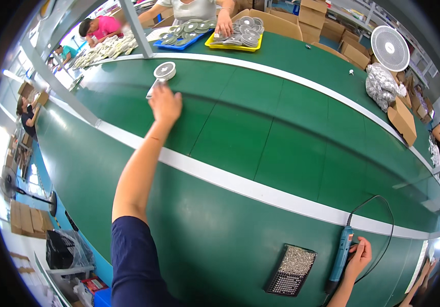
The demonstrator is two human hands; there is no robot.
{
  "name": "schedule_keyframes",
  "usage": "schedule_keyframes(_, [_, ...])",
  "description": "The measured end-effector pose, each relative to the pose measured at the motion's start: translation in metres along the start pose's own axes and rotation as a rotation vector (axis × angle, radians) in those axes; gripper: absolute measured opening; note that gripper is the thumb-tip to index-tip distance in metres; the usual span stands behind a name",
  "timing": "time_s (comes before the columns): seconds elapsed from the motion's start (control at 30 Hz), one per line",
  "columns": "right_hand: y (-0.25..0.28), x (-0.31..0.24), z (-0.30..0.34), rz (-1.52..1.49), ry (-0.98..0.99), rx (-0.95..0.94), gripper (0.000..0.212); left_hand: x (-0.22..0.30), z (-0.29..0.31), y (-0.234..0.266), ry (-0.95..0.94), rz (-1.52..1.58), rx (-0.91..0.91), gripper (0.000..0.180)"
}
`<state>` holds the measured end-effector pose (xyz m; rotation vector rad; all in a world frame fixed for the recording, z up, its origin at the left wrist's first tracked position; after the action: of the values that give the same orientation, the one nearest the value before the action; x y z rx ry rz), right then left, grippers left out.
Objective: Assembling a small handheld electric fan using an electric screwdriver at an assembly line.
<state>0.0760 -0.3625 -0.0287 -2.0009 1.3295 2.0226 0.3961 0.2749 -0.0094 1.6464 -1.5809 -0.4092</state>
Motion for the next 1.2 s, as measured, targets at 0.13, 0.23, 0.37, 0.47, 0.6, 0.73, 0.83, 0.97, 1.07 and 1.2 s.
schedule_keyframes(0.13, [-0.001, 0.003, -0.001, 0.009, -0.028, 0.017, 0.023, -0.056, -0.035, -0.021, 0.223, -0.089, -0.174, 0.072])
schedule_keyframes(0.23, [0.001, 0.009, -0.002, 0.045, 0.000, 0.032, 0.023, -0.060, -0.044, -0.037, 0.268, -0.054, -0.348, 0.071])
schedule_keyframes(0.37, [-0.001, 0.003, 0.002, 0.033, -0.040, 0.026, 0.022, -0.093, -0.043, -0.039, 0.071, 0.130, -0.164, 0.048])
schedule_keyframes(0.47, [-0.007, -0.002, 0.003, 0.015, -0.042, 0.015, 0.022, -0.089, -0.023, -0.015, 0.075, 0.544, -0.108, 0.043])
schedule_keyframes(0.6, [0.004, 0.001, 0.001, 0.099, 0.011, 0.019, 0.022, 0.036, 0.067, 0.030, 0.669, 1.781, -0.509, 0.035])
schedule_keyframes(0.73, [0.001, 0.002, -0.002, 0.030, -0.009, 0.008, 0.025, 0.139, 0.151, 0.113, 0.746, 2.110, -0.737, 0.040])
schedule_keyframes(0.83, [0.006, -0.013, 0.001, -0.156, -0.026, 0.112, 0.024, 0.193, 0.194, 0.155, 0.704, 2.139, -0.988, 0.040])
schedule_keyframes(0.97, [0.017, -0.079, 0.032, -0.214, 0.262, 0.134, 0.025, 0.249, 0.234, 0.200, 0.609, 2.125, -1.076, 0.045])
schedule_keyframes(1.07, [0.014, -0.147, 0.067, -0.249, 0.488, -0.119, 0.059, 0.286, 0.256, 0.220, 0.584, 2.139, -1.091, 0.052])
schedule_keyframes(1.2, [0.008, -0.198, 0.091, -0.008, 0.735, -0.088, 0.063, 0.316, 0.262, 0.246, 0.577, 2.248, -0.980, 0.052])
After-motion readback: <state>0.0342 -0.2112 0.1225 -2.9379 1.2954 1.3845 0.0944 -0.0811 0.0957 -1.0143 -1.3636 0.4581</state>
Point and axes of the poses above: each hand's wrist, its own z-axis away from the middle knuckle, its own y-axis out of the back of the hand, x = y × z, the point moved 4 cm from there along -z, towards the middle knuckle, and after that the axes turned 13 degrees about z, right-handed, at the moved point
